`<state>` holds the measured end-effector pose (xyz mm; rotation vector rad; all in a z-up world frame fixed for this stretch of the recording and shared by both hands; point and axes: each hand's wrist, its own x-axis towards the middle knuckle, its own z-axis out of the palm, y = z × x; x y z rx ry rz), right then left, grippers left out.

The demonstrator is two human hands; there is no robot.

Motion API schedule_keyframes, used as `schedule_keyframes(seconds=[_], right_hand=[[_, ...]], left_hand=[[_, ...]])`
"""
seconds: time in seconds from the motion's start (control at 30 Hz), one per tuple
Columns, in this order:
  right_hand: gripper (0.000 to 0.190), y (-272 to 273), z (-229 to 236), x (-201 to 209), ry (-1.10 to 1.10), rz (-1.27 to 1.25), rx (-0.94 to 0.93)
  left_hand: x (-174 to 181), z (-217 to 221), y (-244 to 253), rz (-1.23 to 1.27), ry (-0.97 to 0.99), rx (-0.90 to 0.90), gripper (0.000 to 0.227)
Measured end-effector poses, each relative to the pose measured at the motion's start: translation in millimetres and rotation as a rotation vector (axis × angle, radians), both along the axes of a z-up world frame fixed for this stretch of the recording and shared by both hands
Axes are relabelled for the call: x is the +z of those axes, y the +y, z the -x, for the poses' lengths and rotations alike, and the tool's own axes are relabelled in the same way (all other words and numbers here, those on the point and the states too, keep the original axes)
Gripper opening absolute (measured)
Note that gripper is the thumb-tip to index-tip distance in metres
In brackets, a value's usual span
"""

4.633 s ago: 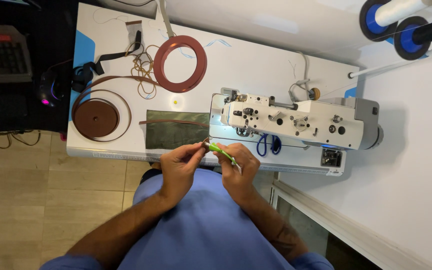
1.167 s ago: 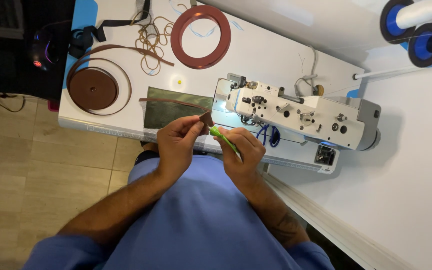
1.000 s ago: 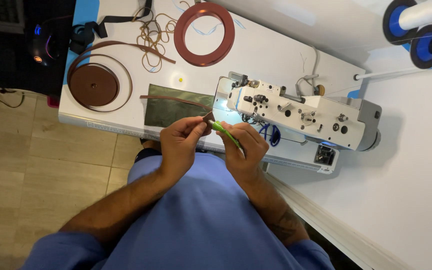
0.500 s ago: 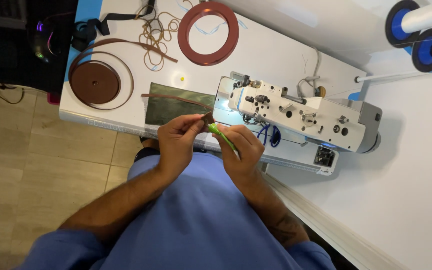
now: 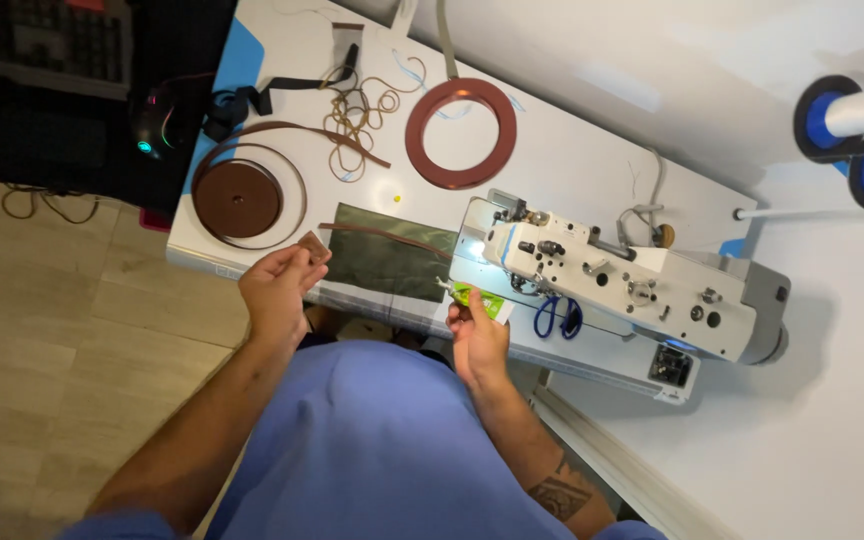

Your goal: Applying adhesive to a small leather strip and attaching it to a fabric pouch at a workstation.

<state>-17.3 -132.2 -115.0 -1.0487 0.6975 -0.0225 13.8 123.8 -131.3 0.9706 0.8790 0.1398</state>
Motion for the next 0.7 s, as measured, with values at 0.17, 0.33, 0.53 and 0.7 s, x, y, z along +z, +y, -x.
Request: schedule_keyframes(seconds=[0.17, 0.33, 0.53, 0.7], right_hand=[[0.007, 11, -1, -29, 0.081, -0.071, 0.055], [0.014, 8, 6, -33, 0.109, -0.018, 0.040], [0.014, 2, 32, -6, 0.187, 0.081, -0.084], [0.026, -8, 49, 18, 0.367, -0.019, -0.197]], left_hand=[[-100, -29, 17, -0.063, 0.067, -0.169, 0.028], [-149, -120, -8, -0.243, 0.034, -0.414, 0.019], [-198, -210, -93, -0.696, 0.111, -0.975, 0.007], [-146, -239, -119, -1.036, 0.118, -1.305, 0.030]])
